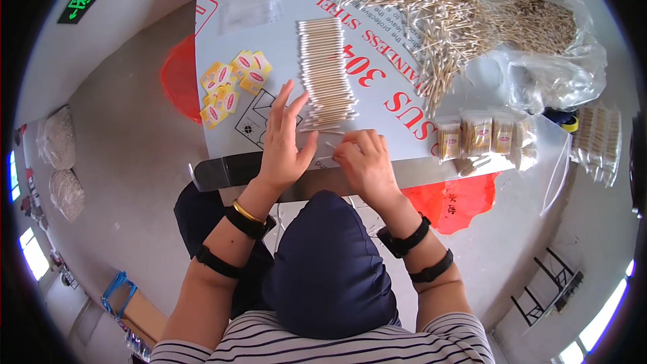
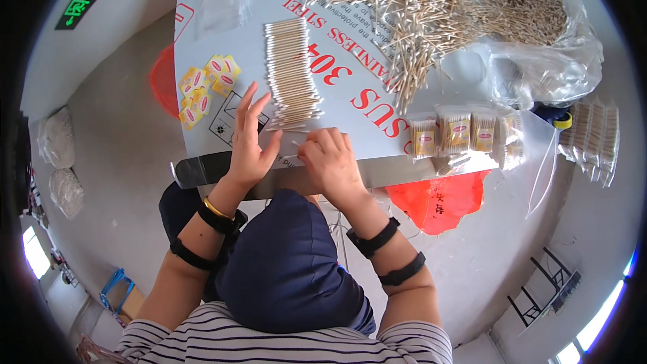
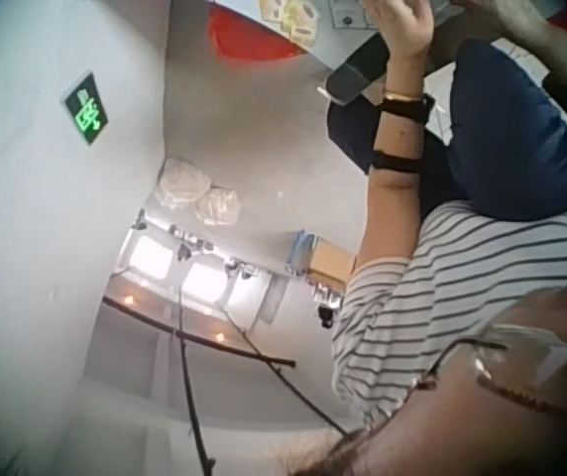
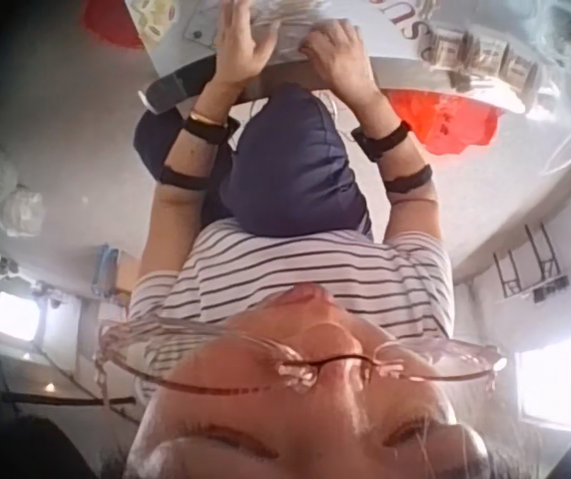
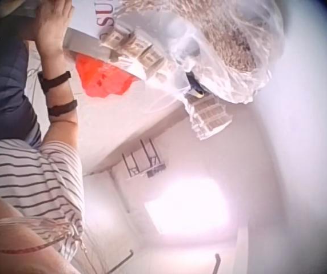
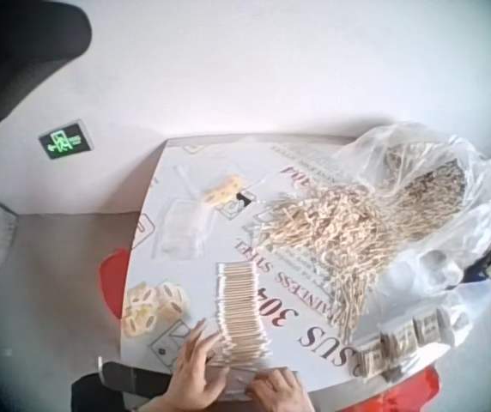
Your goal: Aligning and neatly arranging cotton swabs on a table in preparation for packaging.
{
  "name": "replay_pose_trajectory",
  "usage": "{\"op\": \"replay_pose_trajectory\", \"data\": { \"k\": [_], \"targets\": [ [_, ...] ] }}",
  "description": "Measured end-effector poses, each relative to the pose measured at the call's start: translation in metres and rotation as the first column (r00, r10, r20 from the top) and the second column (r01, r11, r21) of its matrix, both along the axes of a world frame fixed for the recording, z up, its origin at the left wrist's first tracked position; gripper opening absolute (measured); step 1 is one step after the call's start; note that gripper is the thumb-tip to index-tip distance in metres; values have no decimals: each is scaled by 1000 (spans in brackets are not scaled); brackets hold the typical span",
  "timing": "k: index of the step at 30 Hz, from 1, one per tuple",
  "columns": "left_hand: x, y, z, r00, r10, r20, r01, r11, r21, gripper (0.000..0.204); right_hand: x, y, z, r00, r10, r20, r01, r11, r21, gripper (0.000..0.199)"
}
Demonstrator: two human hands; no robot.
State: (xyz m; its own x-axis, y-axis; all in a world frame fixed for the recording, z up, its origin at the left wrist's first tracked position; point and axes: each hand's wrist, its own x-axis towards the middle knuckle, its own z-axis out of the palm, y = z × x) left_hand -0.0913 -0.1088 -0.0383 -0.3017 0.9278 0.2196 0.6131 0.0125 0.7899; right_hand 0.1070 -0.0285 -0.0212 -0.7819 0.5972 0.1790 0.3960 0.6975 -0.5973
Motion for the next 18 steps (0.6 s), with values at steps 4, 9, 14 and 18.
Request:
{"op": "replay_pose_trajectory", "data": {
  "k": [4, 9, 14, 18],
  "targets": [
    [-5, -18, 4, 997, 62, -37, -64, 997, -42, 61, 20, -2, 10, 992, -115, 58, 118, 992, -50, 18],
    [-2, -25, 2, 971, 120, -207, -140, 986, -86, 43, 22, -6, 7, 993, -80, 91, 85, 995, -53, 17],
    [-9, -19, 6, 963, 127, -239, -152, 984, -89, 21, 13, 2, 2, 993, 48, 112, -48, 999, -3, 17],
    [-14, -18, 4, 965, 121, -233, -145, 986, -87, 15, 22, 13, 9, 980, 158, 124, -159, 987, -8, 18]
  ]
}}
